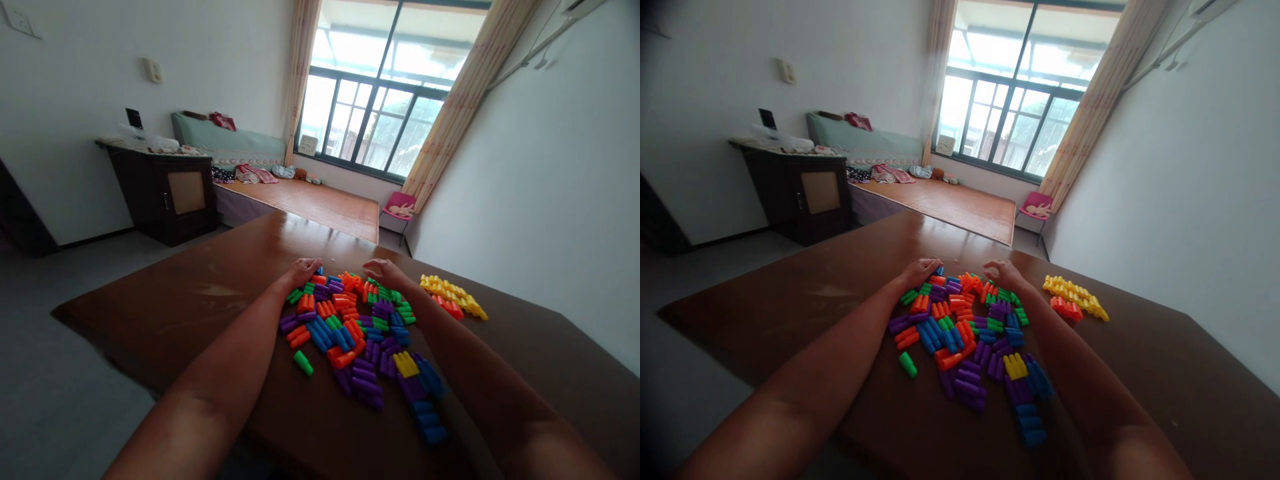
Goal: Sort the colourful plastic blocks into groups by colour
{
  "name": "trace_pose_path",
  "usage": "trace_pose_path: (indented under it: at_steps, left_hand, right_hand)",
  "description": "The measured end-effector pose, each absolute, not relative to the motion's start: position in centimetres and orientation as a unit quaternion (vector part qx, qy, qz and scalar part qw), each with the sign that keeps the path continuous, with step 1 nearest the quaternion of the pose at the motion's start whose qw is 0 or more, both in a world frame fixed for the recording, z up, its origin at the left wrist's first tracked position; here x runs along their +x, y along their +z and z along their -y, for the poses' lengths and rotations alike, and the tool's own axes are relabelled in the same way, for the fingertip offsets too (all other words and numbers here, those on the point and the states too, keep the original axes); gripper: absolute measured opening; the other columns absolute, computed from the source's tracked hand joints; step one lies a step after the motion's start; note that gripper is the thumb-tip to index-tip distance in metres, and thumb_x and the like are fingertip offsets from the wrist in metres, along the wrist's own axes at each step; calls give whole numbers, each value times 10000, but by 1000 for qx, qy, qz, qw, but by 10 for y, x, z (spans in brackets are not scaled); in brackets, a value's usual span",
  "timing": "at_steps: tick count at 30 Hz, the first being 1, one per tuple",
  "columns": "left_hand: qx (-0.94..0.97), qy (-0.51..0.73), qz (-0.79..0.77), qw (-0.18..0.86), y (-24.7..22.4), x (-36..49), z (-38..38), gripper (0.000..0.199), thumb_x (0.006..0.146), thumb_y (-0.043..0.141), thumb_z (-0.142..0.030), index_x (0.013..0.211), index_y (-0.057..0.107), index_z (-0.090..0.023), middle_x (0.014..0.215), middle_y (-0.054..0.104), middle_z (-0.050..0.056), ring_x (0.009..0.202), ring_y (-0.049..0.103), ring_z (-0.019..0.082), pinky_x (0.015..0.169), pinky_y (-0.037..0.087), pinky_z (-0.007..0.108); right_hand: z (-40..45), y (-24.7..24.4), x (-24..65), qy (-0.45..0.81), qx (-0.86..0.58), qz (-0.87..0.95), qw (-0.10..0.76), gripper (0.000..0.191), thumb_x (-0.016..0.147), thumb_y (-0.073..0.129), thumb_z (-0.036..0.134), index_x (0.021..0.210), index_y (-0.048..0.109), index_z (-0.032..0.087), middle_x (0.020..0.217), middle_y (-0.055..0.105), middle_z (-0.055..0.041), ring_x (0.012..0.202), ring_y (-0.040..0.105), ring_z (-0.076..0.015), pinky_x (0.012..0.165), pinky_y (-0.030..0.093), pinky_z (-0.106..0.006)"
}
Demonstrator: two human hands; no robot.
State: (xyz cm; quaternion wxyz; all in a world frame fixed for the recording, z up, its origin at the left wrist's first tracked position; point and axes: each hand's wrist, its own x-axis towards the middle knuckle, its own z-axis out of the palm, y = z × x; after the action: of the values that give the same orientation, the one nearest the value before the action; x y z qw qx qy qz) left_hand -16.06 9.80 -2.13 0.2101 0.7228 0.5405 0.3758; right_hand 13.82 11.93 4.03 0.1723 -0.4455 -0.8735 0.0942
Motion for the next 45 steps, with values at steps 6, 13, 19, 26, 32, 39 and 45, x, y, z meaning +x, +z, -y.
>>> trace_pose_path:
  at_steps: [6,13,19,26,32,39,45]
  left_hand:
    - [722,391,-530,214,-23,-163,-101,563,902,339,-549,1013,737,-167,1061,733,86,996,658,237,874,494,308]
    - [692,470,-516,186,-3,-164,-94,630,893,339,-595,1062,723,-125,1114,713,124,1076,637,266,969,459,363]
    - [725,396,-503,254,38,-155,-76,770,839,345,-710,1087,708,-79,1145,698,149,1094,623,281,990,446,365]
    - [872,173,-427,163,51,-164,41,760,720,657,-632,1393,487,-323,1534,361,37,1414,296,288,1156,222,395]
    - [854,139,-487,120,13,-186,122,987,656,714,-638,1495,258,-390,1604,165,39,1460,146,339,1162,191,476]
    - [866,127,-475,88,1,-132,97,963,679,642,-719,1496,274,-368,1600,176,64,1452,140,367,1163,144,527]
    - [863,160,-476,45,-8,-99,86,695,842,523,-630,1460,364,-355,1568,270,58,1430,224,319,1161,173,516]
  right_hand:
    - [-107,41,97,60,-364,927,70,407,790,614,153,1187,642,235,1191,669,-73,1055,612,-224,938,461,-369]
    - [-67,56,116,-63,-477,861,166,192,870,533,286,1017,637,219,1112,672,-93,1080,575,-260,846,480,-404]
    - [-23,49,168,-6,-465,846,262,298,856,536,280,1134,606,199,1121,666,-91,983,625,-213,879,496,-374]
    - [42,34,216,35,-446,858,253,512,814,611,479,1274,585,253,1281,604,-103,1228,512,-300,1024,423,-481]
    - [89,0,256,108,-427,887,136,976,608,736,644,1464,376,341,1524,350,-87,1378,330,-360,1061,370,-528]
    - [93,-19,227,43,-438,879,185,725,744,632,626,1392,477,339,1496,399,-74,1309,404,-340,1023,380,-548]
    - [85,-15,210,-7,-414,870,269,445,792,645,482,1183,640,270,1328,557,-86,1154,516,-283,984,436,-483]
